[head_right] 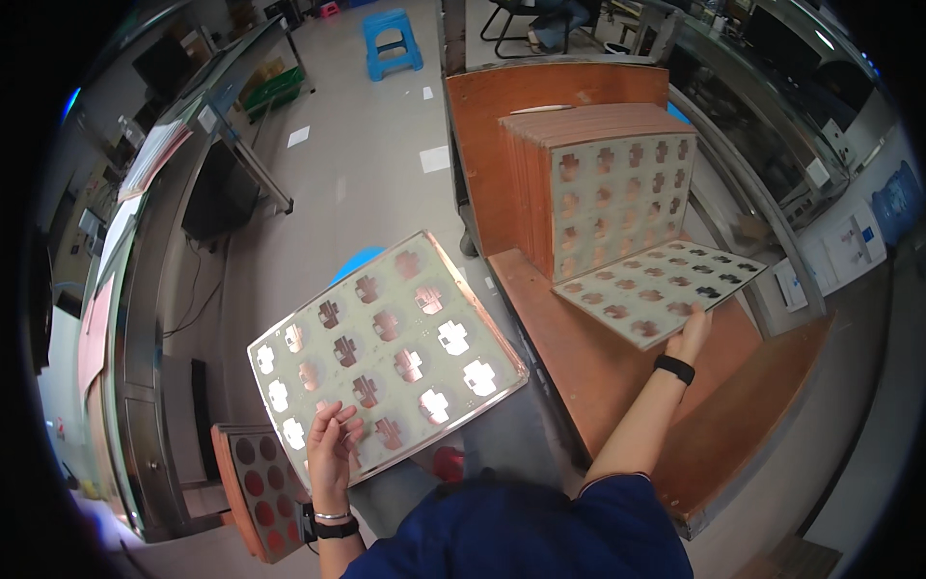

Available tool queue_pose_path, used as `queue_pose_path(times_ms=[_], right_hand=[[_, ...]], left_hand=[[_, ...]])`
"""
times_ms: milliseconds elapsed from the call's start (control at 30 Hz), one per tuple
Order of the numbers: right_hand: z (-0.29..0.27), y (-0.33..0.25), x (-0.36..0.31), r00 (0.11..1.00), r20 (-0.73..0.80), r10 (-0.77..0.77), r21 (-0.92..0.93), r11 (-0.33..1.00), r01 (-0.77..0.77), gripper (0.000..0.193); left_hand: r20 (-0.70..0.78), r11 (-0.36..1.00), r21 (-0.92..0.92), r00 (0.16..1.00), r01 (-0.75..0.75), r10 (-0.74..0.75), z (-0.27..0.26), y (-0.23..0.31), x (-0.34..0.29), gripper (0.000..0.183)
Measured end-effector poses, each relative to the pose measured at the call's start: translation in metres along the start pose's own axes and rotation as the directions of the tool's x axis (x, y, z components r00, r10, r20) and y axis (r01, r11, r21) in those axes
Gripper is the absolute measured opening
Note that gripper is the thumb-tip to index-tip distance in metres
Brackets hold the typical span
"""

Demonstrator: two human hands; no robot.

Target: Inspecting and flipping large etched metal sheets or circuit board panels on a production floor.

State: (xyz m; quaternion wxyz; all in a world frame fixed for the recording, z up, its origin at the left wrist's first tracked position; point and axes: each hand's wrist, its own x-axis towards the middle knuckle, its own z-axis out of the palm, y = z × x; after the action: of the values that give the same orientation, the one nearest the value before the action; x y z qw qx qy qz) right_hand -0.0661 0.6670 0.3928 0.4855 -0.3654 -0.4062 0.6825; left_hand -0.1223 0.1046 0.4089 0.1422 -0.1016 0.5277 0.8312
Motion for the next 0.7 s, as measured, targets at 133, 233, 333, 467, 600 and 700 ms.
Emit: queue_pose_path(times_ms=[133,233,333,467,600,700], right_hand=[[0.045,-0.009,0.0,0.951,0.283,0.123,0.169,0.97,-0.175,0.057],[0.107,0.011,-0.028,0.882,0.469,0.031,-0.048,0.999,-0.009,0.066],[0.143,0.029,-0.063,0.597,0.771,0.224,-0.164,0.974,-0.154,0.059],[0.168,0.058,-0.135,0.352,0.833,0.428,-0.453,0.892,-0.013,0.038],[0.162,0.096,-0.169,0.355,0.879,0.318,-0.4,0.897,0.187,0.034],[0.156,0.101,-0.179,0.332,0.942,0.05,-0.276,0.679,0.681,0.037]], left_hand=[[-0.035,0.999,-0.033,0.999,-0.007,0.006,-0.003,-0.002,0.002,0.025],[-0.046,0.999,-0.047,0.999,-0.01,0.008,-0.005,-0.002,0.002,0.025],[-0.048,0.999,-0.051,0.999,-0.016,0.013,-0.003,-0.001,0.0,0.025],[-0.147,0.999,0.014,0.988,-0.043,0.045,-0.028,0.001,-0.009,0.025],[-0.448,0.945,0.184,0.832,-0.272,0.327,-0.07,-0.004,-0.015,0.022],[-0.527,0.864,0.424,0.701,-0.274,0.48,-0.098,-0.002,-0.023,0.02]])
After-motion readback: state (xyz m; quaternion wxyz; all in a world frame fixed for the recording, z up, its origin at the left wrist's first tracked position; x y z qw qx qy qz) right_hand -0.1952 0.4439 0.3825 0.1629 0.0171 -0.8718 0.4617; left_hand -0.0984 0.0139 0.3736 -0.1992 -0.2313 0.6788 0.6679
